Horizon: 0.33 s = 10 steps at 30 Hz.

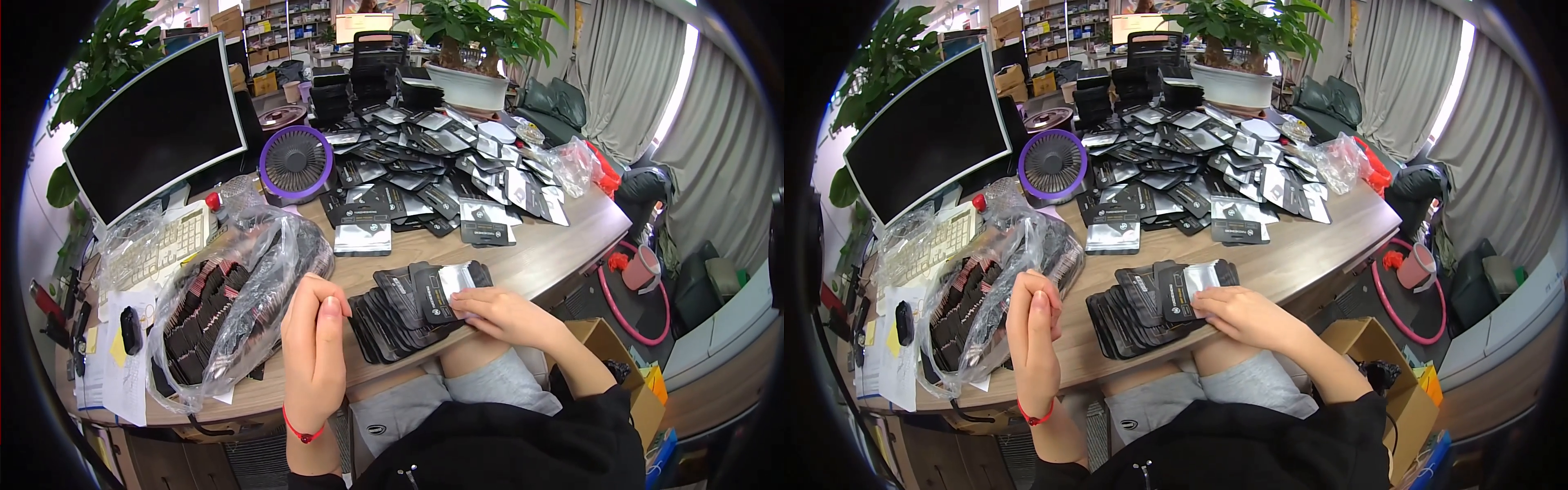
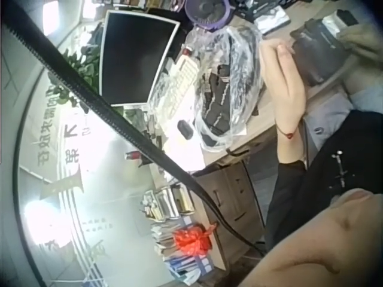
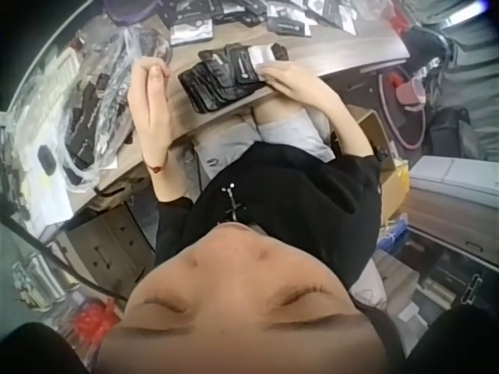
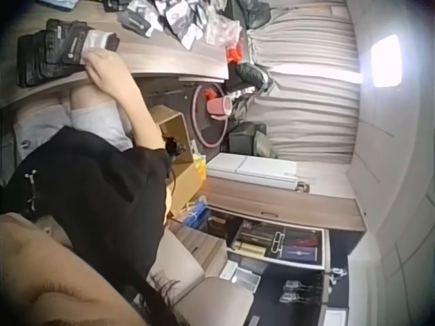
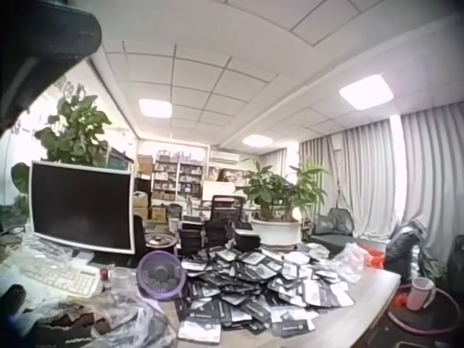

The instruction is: Packaging small components into black pouches at a desk.

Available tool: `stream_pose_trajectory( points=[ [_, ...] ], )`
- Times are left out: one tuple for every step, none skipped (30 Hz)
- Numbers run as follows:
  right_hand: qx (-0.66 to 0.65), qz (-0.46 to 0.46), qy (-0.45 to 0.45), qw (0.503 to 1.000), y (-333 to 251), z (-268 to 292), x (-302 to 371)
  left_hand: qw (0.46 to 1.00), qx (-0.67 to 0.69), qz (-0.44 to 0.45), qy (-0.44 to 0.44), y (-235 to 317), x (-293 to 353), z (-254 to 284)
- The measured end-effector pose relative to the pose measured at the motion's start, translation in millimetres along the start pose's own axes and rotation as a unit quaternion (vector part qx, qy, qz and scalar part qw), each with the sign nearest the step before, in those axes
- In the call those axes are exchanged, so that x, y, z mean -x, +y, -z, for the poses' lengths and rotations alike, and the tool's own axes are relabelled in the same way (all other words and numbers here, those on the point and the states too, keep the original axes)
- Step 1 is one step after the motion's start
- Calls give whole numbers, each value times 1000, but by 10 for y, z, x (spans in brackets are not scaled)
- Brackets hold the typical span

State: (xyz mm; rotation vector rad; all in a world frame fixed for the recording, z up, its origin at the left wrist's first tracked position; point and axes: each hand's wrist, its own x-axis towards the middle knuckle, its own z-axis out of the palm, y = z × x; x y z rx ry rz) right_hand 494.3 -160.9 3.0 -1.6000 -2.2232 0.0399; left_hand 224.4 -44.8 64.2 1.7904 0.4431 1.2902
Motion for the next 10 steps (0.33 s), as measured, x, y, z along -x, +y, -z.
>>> stream_pose_trajectory(
  points=[
    [0,0,1,1000,-10,5,-2,1000,0,-1,-1,-1,-1,0],
    [18,0,11,1000,-29,20,-12,1000,-10,-8,2,5,-10,-3],
    [37,0,20,999,-50,39,-27,1000,-20,-14,6,12,-19,-6],
    [56,0,29,998,-66,60,-42,999,-29,-21,10,18,-28,-8],
    [57,2,29,998,-84,77,-49,999,-29,-23,12,28,-30,-9],
    [49,-3,11,999,-106,89,-48,999,-36,-12,5,42,-23,-8],
    [41,-8,-7,999,-124,98,-48,999,-42,-2,-1,53,-14,-6],
    [34,-13,-24,999,-126,114,-53,999,-49,7,-8,63,-12,-3],
    [26,9,-22,999,-87,110,-64,999,-50,2,-9,65,-12,2],
    [18,30,-21,999,-15,86,-74,999,-51,-3,-9,63,-11,9]
  ],
)
